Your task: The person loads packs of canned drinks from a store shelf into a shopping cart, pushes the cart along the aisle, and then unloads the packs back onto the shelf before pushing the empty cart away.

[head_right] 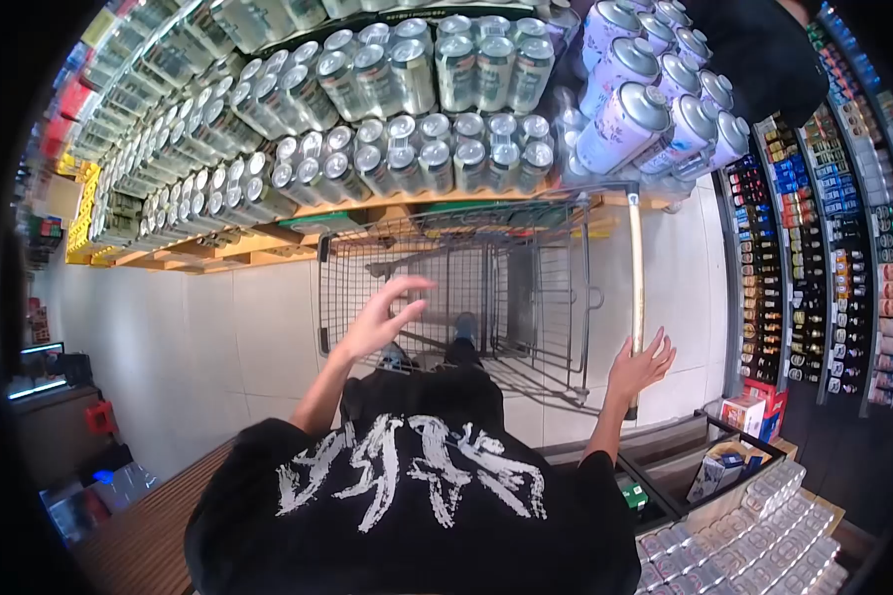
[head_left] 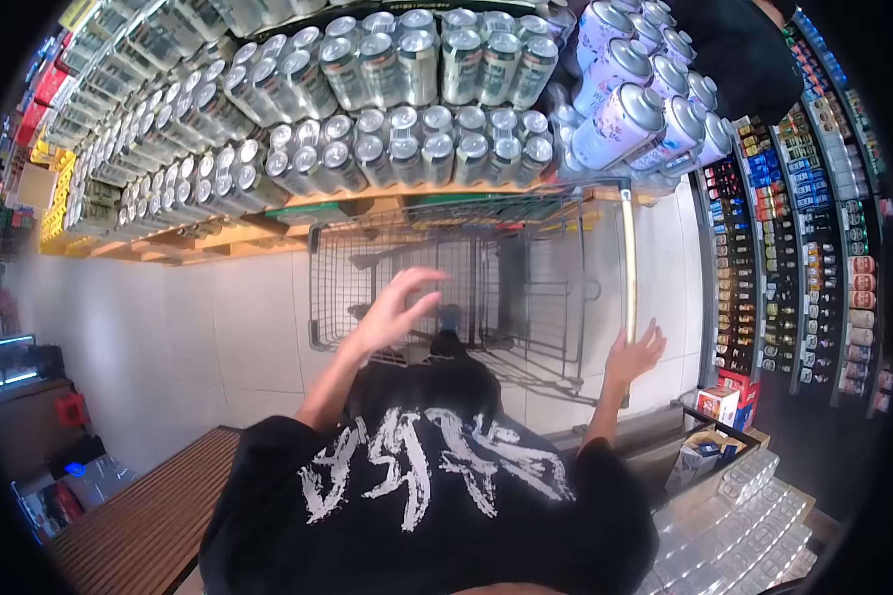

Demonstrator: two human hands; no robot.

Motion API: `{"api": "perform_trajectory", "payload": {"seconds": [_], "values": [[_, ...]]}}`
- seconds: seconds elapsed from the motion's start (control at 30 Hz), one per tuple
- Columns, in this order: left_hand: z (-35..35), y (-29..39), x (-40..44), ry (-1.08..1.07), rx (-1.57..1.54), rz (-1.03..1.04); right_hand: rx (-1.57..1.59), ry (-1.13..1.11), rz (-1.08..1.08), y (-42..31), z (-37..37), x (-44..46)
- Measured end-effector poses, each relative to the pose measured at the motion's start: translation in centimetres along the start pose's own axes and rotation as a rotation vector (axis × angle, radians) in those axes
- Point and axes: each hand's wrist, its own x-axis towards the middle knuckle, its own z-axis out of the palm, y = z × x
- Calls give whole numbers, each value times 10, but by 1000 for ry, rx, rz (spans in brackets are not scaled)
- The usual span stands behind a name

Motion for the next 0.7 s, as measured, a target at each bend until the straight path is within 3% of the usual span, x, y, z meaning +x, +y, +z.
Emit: {"api": "perform_trajectory", "payload": {"seconds": [0.07, 0.2, 0.27, 0.3, 0.37, 0.43, 0.53, 0.7], "values": [[11, -104, -36, 115, -181, -204, 287, 195, -262, -32, -6, -2], [43, -171, -30, 52, -192, -434, 730, -348, -225, -113, 16, 77], [54, -191, -32, 25, -247, -494, 1059, -593, -1, -151, 63, 102], [55, -187, -24, 35, -250, -476, 1193, -694, 115, -173, 85, 119], [59, -168, -8, 54, -266, -449, 1140, -760, 215, -220, 107, 153], [59, -151, 11, 110, -293, -377, 1010, -791, 162, -253, 146, 186], [49, -124, 40, 148, -305, -311, 970, -986, 371, -301, 135, 205], [30, -108, 90, 160, -235, -244, 1196, -827, 369, -303, 163, 191]]}}
